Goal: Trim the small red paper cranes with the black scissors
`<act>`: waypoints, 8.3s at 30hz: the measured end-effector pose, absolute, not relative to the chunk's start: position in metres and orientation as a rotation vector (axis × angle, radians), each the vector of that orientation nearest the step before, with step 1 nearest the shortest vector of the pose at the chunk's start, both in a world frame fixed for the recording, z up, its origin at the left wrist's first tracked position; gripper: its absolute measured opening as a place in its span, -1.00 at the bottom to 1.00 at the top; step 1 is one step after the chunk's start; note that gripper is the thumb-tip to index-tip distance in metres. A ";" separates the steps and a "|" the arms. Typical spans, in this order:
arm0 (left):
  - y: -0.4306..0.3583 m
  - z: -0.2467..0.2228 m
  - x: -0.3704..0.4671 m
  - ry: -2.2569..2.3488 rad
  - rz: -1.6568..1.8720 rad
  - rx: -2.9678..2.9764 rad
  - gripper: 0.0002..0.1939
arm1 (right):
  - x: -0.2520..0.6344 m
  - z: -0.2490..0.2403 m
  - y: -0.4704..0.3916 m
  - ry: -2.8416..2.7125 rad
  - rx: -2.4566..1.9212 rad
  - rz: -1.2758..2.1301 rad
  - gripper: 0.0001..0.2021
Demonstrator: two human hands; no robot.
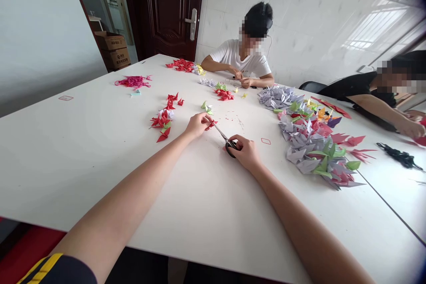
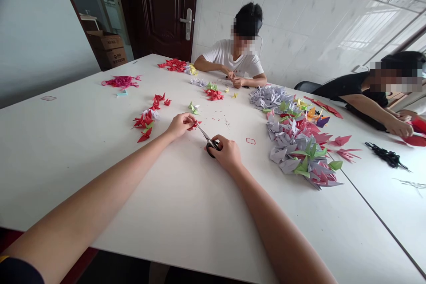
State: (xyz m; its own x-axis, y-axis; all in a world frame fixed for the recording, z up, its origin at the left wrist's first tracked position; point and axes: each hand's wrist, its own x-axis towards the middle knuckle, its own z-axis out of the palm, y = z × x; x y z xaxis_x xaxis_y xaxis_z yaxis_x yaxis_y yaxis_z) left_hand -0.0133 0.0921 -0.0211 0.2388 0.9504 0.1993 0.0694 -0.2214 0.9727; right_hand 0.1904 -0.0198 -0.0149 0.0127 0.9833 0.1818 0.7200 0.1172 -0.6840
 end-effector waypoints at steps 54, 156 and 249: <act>0.091 -0.021 -0.009 1.026 1.114 1.645 -0.90 | 0.193 -0.015 -0.020 -1.769 -1.680 0.497 -0.64; 0.088 -0.018 -0.020 1.169 1.290 1.782 -0.91 | 0.196 -0.017 -0.015 -1.632 -1.623 0.601 -0.61; 0.088 -0.008 -0.027 0.943 1.342 1.316 -0.67 | 0.201 -0.006 -0.022 -1.401 -1.735 0.101 -0.68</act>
State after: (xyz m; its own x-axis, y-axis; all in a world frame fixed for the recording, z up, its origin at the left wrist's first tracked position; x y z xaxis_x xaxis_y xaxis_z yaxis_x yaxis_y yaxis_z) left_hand -0.0271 0.0884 -0.0077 0.0829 0.9729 0.2159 -0.1268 -0.2046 0.9706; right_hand 0.2015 -0.0220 -0.0056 0.3608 0.8231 0.4385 0.7520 0.0213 -0.6588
